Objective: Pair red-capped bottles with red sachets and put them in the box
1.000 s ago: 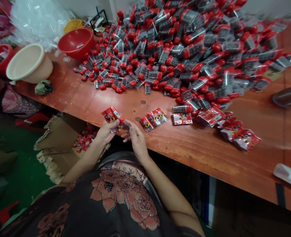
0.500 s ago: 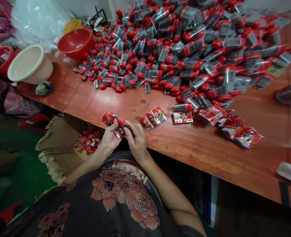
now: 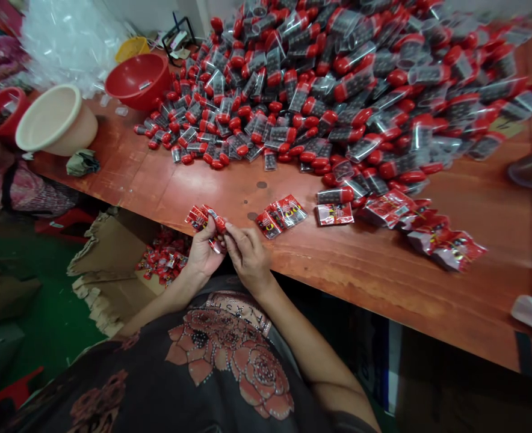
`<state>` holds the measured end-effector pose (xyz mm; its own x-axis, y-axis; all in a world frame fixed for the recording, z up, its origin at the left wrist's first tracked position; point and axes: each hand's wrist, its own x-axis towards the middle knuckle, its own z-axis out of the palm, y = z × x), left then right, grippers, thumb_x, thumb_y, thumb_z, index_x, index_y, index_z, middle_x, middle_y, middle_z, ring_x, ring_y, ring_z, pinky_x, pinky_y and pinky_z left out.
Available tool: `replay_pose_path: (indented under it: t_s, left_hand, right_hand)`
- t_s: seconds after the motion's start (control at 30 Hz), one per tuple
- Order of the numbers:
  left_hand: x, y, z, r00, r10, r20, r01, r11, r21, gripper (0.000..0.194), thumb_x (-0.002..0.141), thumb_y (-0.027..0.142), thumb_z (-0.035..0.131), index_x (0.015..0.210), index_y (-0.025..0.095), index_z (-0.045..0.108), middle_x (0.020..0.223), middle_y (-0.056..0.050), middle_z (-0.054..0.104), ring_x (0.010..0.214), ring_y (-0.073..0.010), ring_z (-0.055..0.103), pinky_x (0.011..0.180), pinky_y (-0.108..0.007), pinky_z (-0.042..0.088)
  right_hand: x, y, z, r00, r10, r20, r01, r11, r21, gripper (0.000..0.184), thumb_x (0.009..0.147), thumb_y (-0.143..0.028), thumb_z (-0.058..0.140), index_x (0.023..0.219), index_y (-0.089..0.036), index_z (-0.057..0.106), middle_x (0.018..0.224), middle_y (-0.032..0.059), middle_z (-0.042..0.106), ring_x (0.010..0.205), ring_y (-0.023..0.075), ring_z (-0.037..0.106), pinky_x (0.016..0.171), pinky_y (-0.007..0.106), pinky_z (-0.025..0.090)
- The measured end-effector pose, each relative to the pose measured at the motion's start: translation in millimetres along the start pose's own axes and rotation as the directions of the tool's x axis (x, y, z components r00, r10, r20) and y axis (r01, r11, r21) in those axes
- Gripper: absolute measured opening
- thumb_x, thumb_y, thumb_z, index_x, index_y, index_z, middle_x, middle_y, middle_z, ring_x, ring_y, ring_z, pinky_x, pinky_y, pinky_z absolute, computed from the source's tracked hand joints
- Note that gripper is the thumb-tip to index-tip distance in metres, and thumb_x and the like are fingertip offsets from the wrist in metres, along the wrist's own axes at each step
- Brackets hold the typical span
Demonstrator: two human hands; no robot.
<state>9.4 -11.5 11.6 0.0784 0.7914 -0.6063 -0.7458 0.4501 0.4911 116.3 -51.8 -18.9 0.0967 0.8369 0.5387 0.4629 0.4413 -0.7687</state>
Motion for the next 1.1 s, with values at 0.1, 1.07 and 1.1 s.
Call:
replay_pose_path:
  t_s: [0.1,1.07,1.1]
  left_hand:
    - [1.1,1.1,-0.1,1.0,0.013,0.013,-0.014,1.0,0.026,0.013,0.075,0.026,0.075,0.071,0.015,0.069,0.071,-0.001,0.068,0.061,-0.0082,0.059,0.06,-0.022,0.046]
    - [-20.5,4.8,-5.9,0.919,0.388,0.076,-0.382,0.823,0.421,0.023,0.071,0.034,0.076,0.067,0.016,0.063,0.056,0.003,0.059,0.046,-0.0075,0.05,0.041,-0.021,0.036]
    - [-20.1,4.0,-6.1,0.904,0.424,0.063,-0.408,0.808,0.425,0.023,0.071,0.034,0.076,0.067,0.017,0.062,0.057,0.003,0.059,0.046,-0.0078,0.051,0.041,-0.021,0.036]
  right_hand:
    - [-0.4,0.2,0.3,1.0,-0.014,-0.026,0.015,1.0,0.023,0.055,0.09,-0.013,0.058,0.138,-0.038,0.046,0.101,0.0027,0.062,0.089,0.0155,0.063,0.076,0.03,0.057]
    - [-8.3,6.7,-2.4,0.976,-0.214,-0.05,0.203,0.966,-0.161,0.048,0.082,-0.013,0.066,0.126,-0.03,0.055,0.122,0.0086,0.059,0.109,0.022,0.063,0.088,0.038,0.06]
    - [-8.5,5.0,-1.2,0.984,-0.171,-0.05,0.163,0.978,-0.13,0.047,0.082,-0.013,0.066,0.125,-0.031,0.056,0.122,0.0081,0.06,0.11,0.0223,0.063,0.089,0.04,0.059]
